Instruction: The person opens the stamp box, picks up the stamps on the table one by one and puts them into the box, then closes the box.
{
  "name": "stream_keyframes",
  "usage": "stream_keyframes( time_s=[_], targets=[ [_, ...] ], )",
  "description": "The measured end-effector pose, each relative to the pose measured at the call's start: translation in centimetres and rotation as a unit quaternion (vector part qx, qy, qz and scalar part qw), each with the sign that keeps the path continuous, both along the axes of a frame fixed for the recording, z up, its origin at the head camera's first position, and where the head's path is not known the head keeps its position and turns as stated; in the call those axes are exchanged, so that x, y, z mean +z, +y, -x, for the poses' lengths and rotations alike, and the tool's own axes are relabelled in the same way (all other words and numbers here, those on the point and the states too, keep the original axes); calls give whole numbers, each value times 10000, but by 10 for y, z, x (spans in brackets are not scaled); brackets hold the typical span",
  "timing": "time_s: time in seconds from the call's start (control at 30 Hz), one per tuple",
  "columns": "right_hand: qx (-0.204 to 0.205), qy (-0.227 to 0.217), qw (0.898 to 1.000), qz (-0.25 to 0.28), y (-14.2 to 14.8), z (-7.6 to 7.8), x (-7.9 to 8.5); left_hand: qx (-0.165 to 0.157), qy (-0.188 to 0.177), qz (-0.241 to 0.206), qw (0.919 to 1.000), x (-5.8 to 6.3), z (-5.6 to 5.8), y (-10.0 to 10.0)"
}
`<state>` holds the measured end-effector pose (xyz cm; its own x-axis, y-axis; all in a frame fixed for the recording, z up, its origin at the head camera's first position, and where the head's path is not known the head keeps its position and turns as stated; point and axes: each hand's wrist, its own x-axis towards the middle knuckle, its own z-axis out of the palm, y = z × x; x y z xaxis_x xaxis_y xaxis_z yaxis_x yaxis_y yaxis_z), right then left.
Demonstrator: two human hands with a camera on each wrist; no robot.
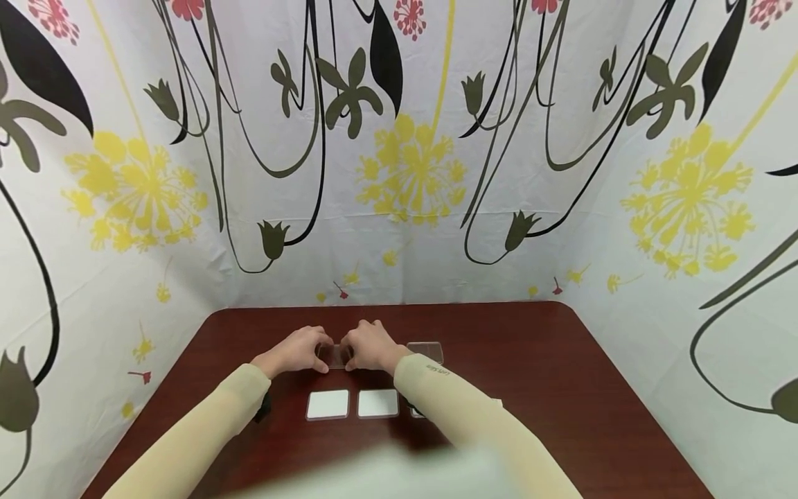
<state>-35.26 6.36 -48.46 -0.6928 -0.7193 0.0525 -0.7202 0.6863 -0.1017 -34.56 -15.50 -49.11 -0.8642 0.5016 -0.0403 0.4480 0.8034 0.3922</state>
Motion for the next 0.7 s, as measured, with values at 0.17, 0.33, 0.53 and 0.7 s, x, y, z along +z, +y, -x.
stream_keyframes(
  time_s=[0.17, 0.33, 0.53, 0.7],
  targets=[
    [-144, -23, 9999, -48, -2, 0, -7, -6, 106, 77, 9999, -7, -3, -2],
    [-294, -63, 9995, 26, -2, 0, -11, -28, 142, -9, 9999, -11, -3, -6],
    [-440, -142, 9989, 96, -2, 0, -14, 40, 141, -19, 9999, -13, -2, -9],
    [-548, -231, 9981, 129, -1, -1, -13, 100, 125, -62, 9999, -14, -2, -12]
  ],
)
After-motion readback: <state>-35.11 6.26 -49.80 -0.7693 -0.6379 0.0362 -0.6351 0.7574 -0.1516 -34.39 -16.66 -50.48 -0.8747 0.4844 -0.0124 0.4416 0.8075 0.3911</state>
